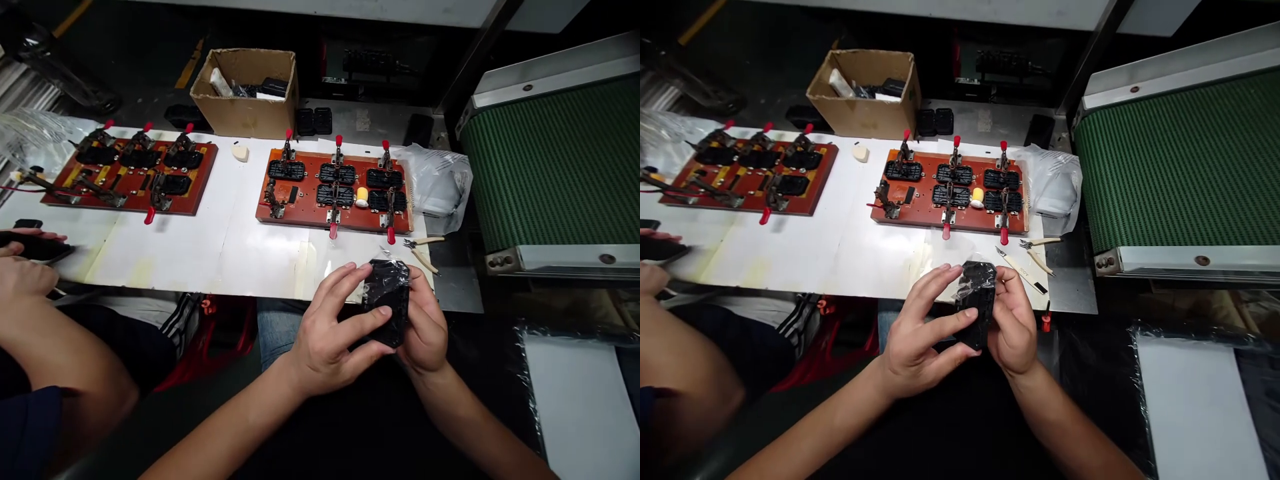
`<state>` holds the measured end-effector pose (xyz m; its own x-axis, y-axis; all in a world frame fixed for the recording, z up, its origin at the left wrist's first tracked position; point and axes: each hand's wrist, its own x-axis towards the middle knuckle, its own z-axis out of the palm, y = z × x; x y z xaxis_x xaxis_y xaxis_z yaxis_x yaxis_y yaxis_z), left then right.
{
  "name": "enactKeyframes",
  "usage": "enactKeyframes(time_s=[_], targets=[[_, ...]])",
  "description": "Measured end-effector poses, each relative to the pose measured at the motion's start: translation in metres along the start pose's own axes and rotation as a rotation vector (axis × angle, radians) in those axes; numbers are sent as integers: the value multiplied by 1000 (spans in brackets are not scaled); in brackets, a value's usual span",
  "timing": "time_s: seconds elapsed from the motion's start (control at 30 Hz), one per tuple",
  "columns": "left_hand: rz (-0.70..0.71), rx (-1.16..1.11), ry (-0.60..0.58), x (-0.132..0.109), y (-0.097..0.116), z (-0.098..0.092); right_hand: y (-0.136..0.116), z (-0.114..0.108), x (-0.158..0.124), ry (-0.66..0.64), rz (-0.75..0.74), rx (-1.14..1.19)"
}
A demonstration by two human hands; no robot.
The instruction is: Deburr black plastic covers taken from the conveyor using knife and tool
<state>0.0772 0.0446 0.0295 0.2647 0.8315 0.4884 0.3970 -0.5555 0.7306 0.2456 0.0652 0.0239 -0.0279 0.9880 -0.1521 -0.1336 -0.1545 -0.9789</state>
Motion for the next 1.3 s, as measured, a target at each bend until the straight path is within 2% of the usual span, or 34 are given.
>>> enactKeyframes(time_s=[0.1,0.27,0.4,0.47,0.6,0.7,0.77,0.8,0.93,1.0,1.07,1.2,1.3], targets=[[-14,22,13,0,2,-1,1,0,-2,-32,-18,-99],[-18,16,41,-1,3,-1,8,-1,-1,-50,-25,-81],[-103,-52,46,1,3,0,18,-6,2,-45,-56,-123],[-231,-161,62,1,1,-1,21,-10,5,-60,-100,-169],[-625,-424,117,-5,-7,-3,16,-15,15,-163,-280,-335],[-776,-475,112,-8,-13,-7,6,-12,22,-121,-376,-461],[-788,-458,89,-9,-15,-9,-1,-8,26,-83,-424,-519],[-782,-450,83,-9,-16,-10,-3,-6,27,-115,-445,-523],[-811,-546,82,-10,-20,-9,-5,-5,31,-440,-445,-411],[-850,-618,92,-13,-25,-7,0,-8,31,-513,-407,-369],[-870,-634,169,-17,-31,-3,8,-11,30,-476,-363,-390],[-852,-572,386,-17,-40,7,22,-7,22,-283,-321,-500],[-822,-491,360,-11,-41,12,19,0,17,-289,-419,-453]])
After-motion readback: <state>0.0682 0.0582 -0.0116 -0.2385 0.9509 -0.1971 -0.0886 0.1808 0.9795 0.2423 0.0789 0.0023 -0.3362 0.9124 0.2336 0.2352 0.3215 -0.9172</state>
